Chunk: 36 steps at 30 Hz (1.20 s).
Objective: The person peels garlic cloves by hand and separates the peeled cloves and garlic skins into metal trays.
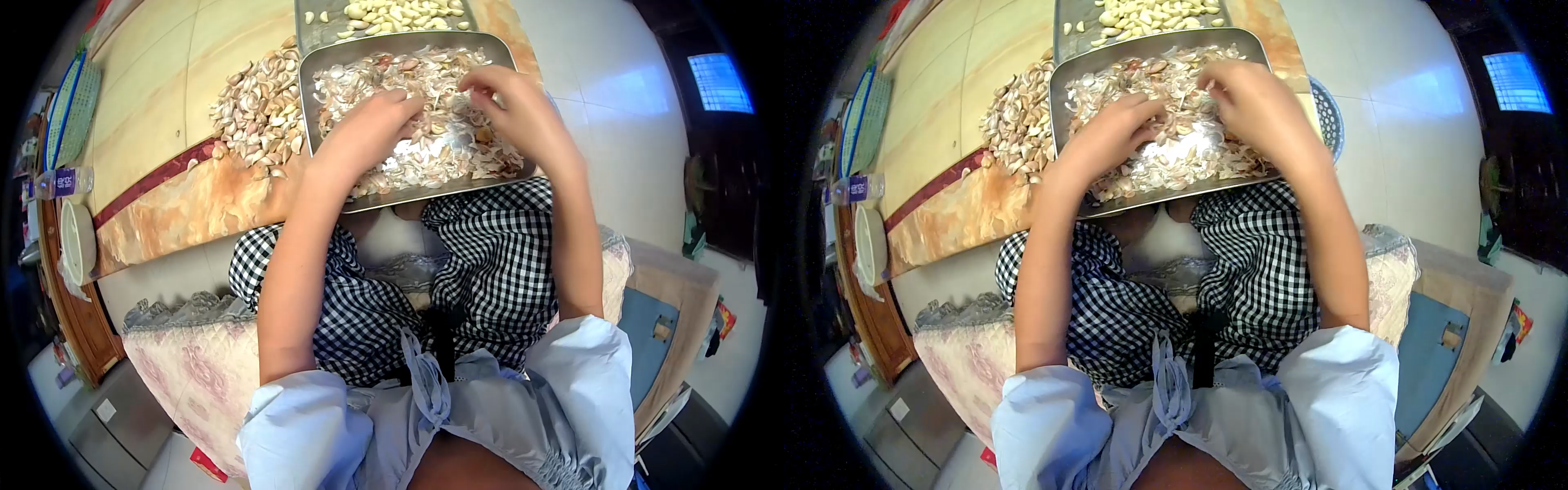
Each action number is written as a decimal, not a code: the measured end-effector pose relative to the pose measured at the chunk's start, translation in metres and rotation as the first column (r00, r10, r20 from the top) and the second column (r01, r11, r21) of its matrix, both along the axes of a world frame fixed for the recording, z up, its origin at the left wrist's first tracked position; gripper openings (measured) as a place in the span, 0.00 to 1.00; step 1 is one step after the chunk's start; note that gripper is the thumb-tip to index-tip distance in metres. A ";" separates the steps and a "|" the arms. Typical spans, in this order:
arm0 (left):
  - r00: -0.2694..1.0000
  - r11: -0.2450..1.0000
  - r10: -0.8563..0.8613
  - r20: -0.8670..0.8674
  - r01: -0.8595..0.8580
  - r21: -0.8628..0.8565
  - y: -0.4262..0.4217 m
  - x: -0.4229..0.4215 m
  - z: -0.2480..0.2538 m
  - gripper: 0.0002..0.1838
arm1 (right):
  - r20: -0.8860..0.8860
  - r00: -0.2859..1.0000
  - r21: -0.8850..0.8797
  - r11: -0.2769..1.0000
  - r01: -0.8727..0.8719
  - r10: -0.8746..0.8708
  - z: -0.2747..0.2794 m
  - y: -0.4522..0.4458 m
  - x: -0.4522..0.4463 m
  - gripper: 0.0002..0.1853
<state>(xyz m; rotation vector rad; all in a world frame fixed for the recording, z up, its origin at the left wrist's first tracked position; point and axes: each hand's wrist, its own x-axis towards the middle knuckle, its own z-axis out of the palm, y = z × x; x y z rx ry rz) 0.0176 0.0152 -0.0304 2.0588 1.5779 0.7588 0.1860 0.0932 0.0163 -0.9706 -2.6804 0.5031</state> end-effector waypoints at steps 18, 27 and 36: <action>0.953 0.946 0.257 -0.163 -0.213 0.245 -0.003 -0.011 0.017 0.08 | -0.024 0.999 -0.087 0.996 0.027 -0.029 -0.011 0.019 0.032 0.05; 0.987 0.983 0.127 -0.101 -0.111 0.149 -0.001 -0.010 0.012 0.07 | -0.018 0.999 -0.044 0.998 0.046 -0.047 -0.022 0.010 0.023 0.10; 0.983 0.972 0.154 -0.105 -0.131 0.196 -0.001 -0.007 0.002 0.08 | -0.066 0.979 0.010 0.982 -0.191 0.191 -0.026 -0.014 -0.015 0.10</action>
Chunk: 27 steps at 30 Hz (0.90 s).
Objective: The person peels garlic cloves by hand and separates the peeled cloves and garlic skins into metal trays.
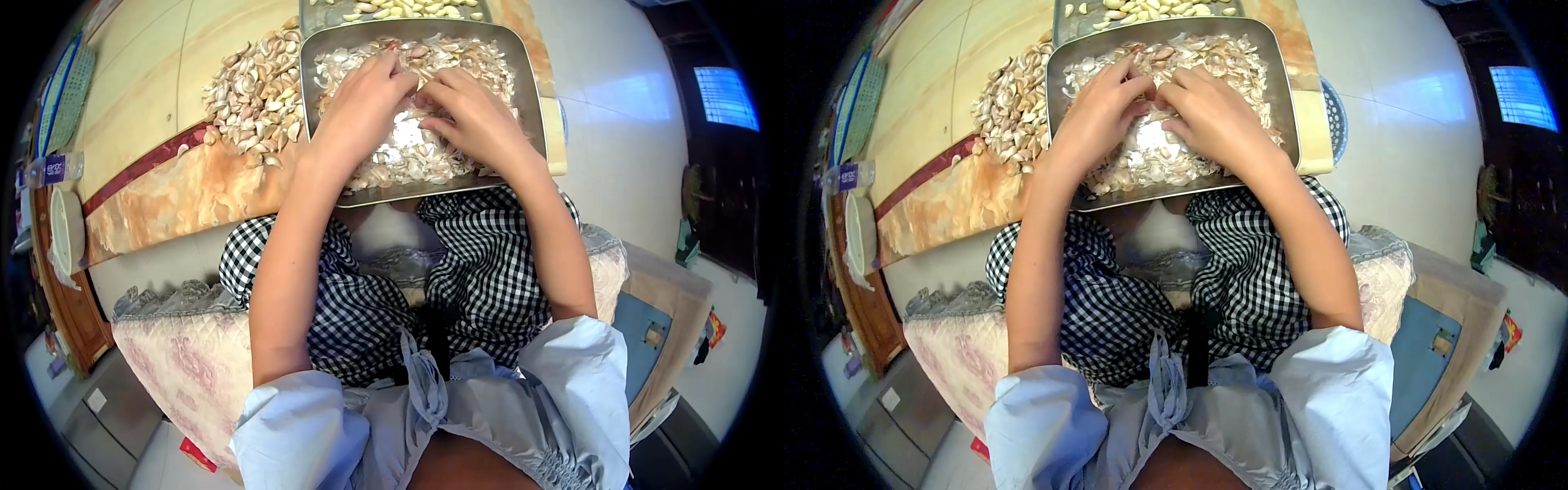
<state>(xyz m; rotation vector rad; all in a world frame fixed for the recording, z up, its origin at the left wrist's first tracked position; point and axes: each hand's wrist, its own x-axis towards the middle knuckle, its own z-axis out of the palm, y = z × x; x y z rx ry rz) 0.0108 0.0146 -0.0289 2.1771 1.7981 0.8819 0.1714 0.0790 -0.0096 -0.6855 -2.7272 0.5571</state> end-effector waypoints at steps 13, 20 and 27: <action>0.989 0.990 0.139 -0.039 -0.138 0.037 -0.012 -0.017 0.018 0.11 | -0.022 0.998 -0.093 0.994 0.055 -0.057 0.001 0.016 0.001 0.05; 0.994 0.994 0.111 -0.019 -0.111 0.001 -0.011 -0.026 0.018 0.08 | -0.077 0.995 0.026 0.997 0.073 -0.070 -0.009 0.017 -0.013 0.08; 0.993 0.992 0.104 -0.054 -0.100 0.076 -0.001 -0.015 0.005 0.09 | -0.167 0.973 -0.070 0.986 0.151 -0.161 -0.010 0.021 -0.005 0.08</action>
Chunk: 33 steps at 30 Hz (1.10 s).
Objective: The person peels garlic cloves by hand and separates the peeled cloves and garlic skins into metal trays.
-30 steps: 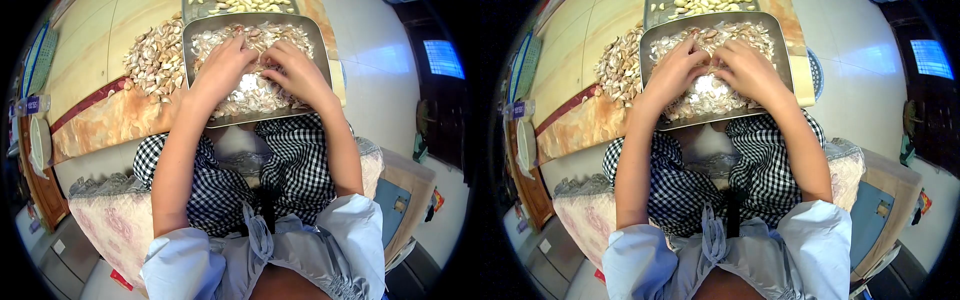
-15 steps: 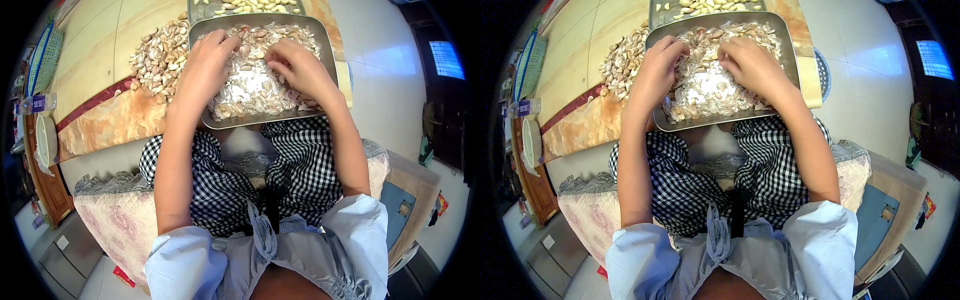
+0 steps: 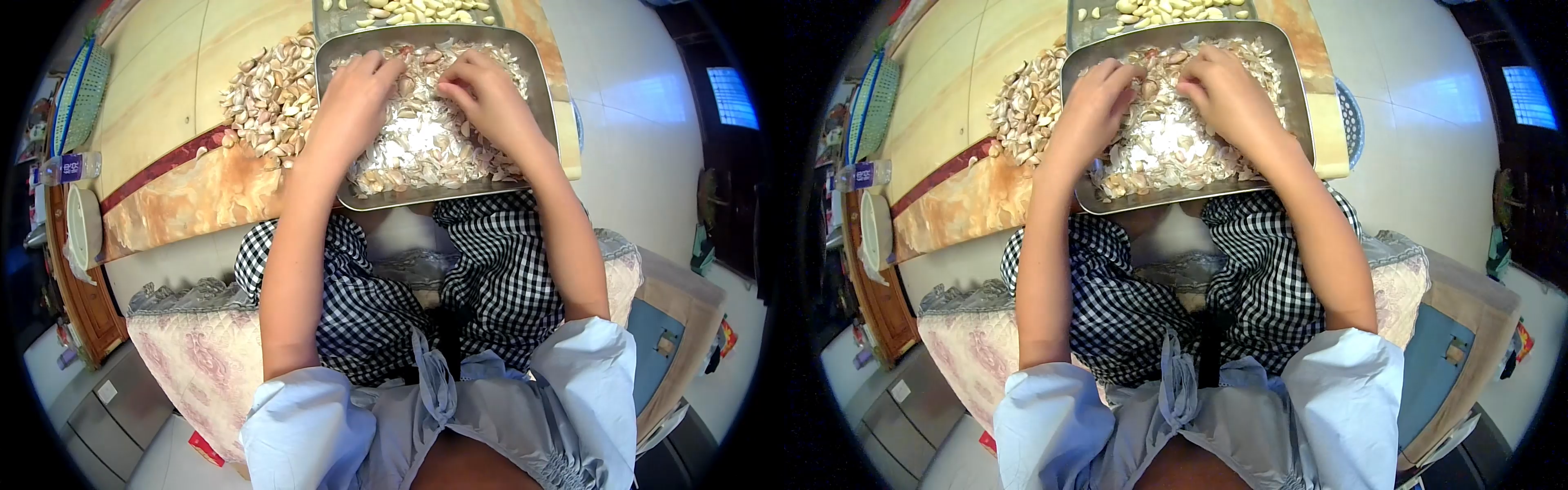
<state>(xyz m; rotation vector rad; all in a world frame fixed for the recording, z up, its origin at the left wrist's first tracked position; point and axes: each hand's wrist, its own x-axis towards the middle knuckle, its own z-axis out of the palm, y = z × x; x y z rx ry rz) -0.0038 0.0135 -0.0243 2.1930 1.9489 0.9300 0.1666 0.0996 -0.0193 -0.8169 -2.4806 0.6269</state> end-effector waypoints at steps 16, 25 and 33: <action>0.986 0.970 -0.167 -0.019 0.161 -0.181 -0.003 0.001 0.008 0.09 | 0.003 0.995 -0.033 0.994 -0.103 0.103 -0.003 -0.006 -0.003 0.07; 0.986 0.987 -0.140 -0.092 0.132 -0.086 -0.002 0.003 -0.005 0.09 | 0.035 0.998 0.028 0.998 -0.053 0.052 -0.013 -0.014 -0.017 0.04; 0.985 0.989 -0.059 0.162 0.080 -0.127 -0.005 -0.003 0.012 0.10 | -0.071 0.997 -0.098 0.995 -0.005 -0.001 0.003 -0.007 -0.003 0.08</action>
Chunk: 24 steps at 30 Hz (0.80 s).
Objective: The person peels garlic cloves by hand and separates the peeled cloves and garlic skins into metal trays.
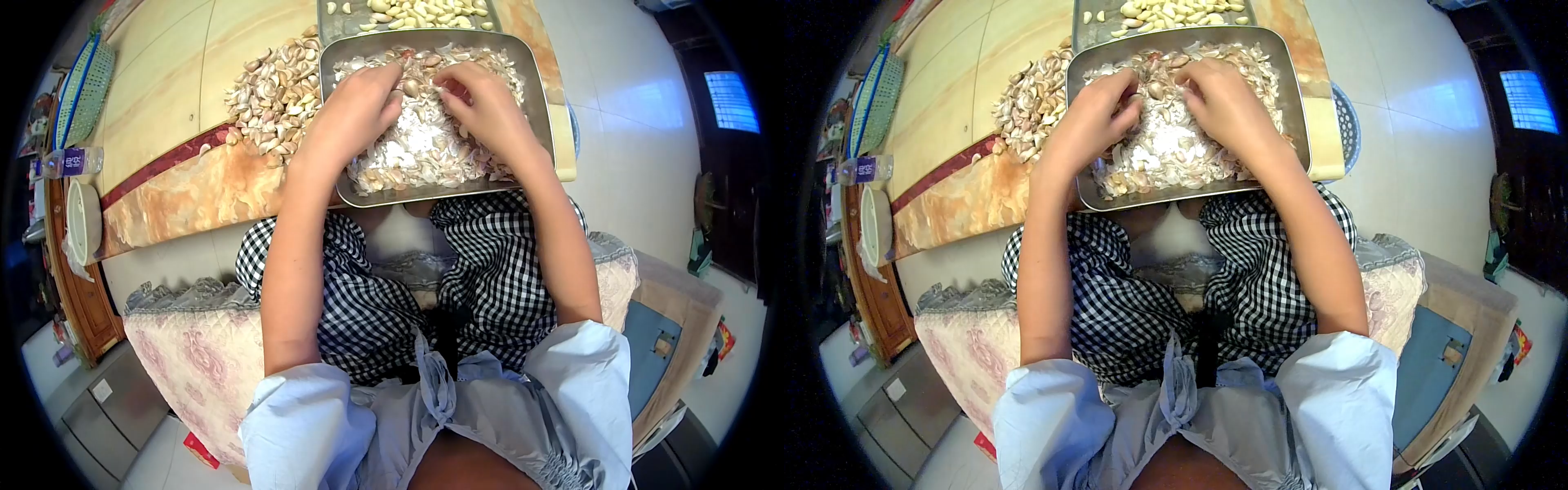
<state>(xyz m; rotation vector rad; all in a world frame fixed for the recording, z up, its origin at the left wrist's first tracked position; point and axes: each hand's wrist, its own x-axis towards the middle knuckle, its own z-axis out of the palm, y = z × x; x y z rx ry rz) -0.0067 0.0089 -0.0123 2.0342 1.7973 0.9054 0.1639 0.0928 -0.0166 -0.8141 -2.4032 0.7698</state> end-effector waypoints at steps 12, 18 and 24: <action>0.867 0.986 -0.004 0.499 0.088 -0.145 0.004 0.005 0.008 0.07 | -0.440 0.834 -0.892 0.267 -0.364 -0.334 0.018 0.013 0.020 0.10; 0.524 0.975 0.111 0.844 0.106 -0.195 0.002 0.006 0.020 0.07 | -0.052 0.987 -0.829 0.558 0.042 -0.152 0.021 0.017 0.023 0.12; 0.715 0.952 0.195 0.671 0.026 -0.305 0.007 0.000 0.005 0.08 | 0.130 0.985 -0.116 0.985 0.129 -0.114 0.014 0.001 0.015 0.13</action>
